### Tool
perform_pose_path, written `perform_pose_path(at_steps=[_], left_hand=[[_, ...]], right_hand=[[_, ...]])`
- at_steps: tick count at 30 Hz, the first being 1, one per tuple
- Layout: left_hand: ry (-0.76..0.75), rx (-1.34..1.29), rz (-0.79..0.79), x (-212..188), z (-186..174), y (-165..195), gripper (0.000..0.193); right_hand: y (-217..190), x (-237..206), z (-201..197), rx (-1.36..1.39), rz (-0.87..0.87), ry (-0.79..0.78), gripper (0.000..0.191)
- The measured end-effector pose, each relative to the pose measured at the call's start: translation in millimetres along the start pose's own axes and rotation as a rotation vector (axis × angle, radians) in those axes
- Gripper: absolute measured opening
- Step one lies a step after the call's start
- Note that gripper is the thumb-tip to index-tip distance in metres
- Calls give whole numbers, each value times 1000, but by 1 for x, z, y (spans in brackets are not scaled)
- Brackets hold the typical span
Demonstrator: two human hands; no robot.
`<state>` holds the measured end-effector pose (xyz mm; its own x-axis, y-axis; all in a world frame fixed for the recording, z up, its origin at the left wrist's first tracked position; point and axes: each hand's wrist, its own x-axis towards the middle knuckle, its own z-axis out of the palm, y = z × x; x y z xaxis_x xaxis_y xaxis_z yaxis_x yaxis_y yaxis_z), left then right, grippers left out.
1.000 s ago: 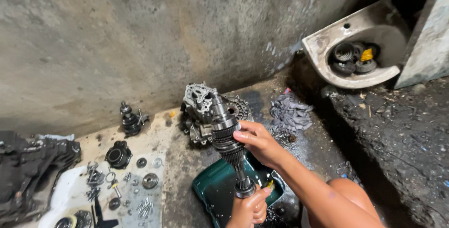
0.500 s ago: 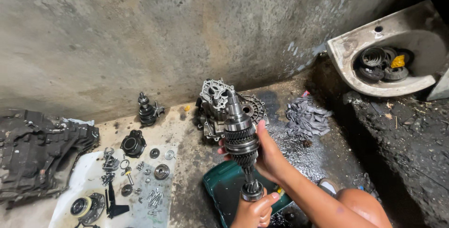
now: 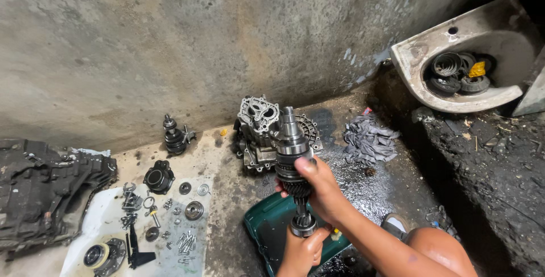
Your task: The person holds a gear shaft assembly and rotates it to inspect the gears. Then they use a brush to scrub the gears in a green tray containing liquid, repeatedly cleaning the same component.
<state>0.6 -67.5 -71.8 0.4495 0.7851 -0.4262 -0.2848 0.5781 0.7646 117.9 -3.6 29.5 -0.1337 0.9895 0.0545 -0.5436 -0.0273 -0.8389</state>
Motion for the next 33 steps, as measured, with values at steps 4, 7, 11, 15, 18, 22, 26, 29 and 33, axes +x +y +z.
perform_pose_path(at_steps=[4, 7, 11, 15, 18, 22, 26, 29, 33], left_hand=[[4, 16, 11, 0, 1, 2, 31], [-9, 2, 30, 0, 2, 0, 31], [2, 31, 78, -1, 3, -3, 34], [28, 0, 34, 1, 2, -4, 26], [44, 95, 60, 5, 2, -5, 27], [35, 47, 103, 8, 3, -10, 30], [50, 102, 136, 9, 7, -9, 24], [54, 114, 156, 8, 10, -8, 23], [17, 89, 125, 9, 11, -11, 24]], right_hand=[[-1, -2, 0, 79, -18, -10, 61], [-3, -3, 1, 240, 24, -69, 74], [-3, -6, 3, 66, -29, -79, 64], [-3, -6, 2, 156, 19, -55, 76], [-2, -5, 0, 264, 23, -107, 85], [1, -4, -3, 64, -11, -57, 68], [2, -4, -6, 223, 17, -124, 85], [0, -4, -7, 65, -52, -140, 72], [-1, -4, -5, 146, 55, -95, 80]])
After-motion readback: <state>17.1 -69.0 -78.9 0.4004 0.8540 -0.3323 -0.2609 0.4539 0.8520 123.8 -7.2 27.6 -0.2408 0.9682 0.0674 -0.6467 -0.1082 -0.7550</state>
